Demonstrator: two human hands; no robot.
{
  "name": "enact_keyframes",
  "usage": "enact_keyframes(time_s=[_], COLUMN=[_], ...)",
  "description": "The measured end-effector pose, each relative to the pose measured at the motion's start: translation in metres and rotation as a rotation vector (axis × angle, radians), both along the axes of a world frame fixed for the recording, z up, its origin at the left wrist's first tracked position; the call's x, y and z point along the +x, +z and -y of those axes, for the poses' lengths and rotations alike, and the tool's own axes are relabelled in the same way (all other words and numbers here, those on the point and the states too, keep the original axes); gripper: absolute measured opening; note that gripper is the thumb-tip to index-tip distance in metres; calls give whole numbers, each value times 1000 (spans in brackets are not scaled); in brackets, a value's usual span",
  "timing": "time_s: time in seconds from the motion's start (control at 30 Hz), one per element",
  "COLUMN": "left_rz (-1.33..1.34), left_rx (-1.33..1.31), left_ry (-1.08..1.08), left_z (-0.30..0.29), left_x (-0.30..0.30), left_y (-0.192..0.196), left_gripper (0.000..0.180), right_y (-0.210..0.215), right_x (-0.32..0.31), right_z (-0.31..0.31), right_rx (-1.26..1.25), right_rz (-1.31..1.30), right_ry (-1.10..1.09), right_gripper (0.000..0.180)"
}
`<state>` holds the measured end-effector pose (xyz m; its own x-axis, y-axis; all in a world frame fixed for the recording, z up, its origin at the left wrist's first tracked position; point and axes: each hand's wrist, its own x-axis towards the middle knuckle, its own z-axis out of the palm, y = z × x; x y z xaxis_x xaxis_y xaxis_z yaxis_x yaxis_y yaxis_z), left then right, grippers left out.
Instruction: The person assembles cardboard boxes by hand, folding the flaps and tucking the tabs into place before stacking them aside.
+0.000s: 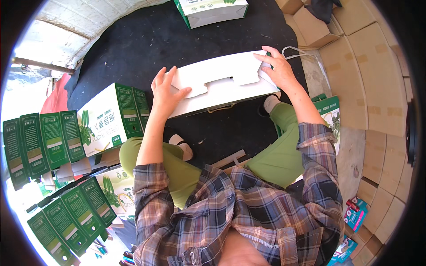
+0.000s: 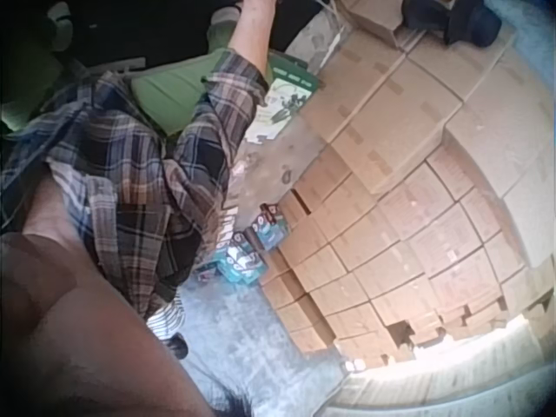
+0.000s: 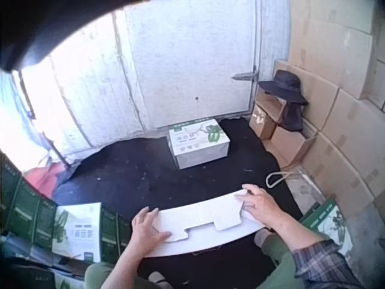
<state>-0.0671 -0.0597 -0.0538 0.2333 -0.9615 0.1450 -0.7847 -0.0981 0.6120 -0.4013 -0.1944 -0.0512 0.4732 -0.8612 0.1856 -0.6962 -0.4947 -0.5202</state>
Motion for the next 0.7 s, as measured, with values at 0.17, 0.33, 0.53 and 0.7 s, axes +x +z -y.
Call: enact_keyframes(time_s=[0.17, 0.33, 0.53, 0.7], left_rz=[60, 140, 236, 239], left_rx=[151, 148, 161, 148], left_ry=[56, 86, 148, 139], left_z=[8, 5, 7, 7], left_x=[-13, -17, -27, -28], left_y=[13, 10, 9, 10], left_gripper=[76, 72, 65, 58], right_y=[-5, 6, 4, 1], right_x=[-1, 22, 28, 23], right_z=[1, -16, -19, -19], right_rx=[12, 1, -36, -111], right_rz=[8, -141, -227, -188], right_ry=[-14, -101, -183, -152], right_gripper=[48, 70, 68, 59])
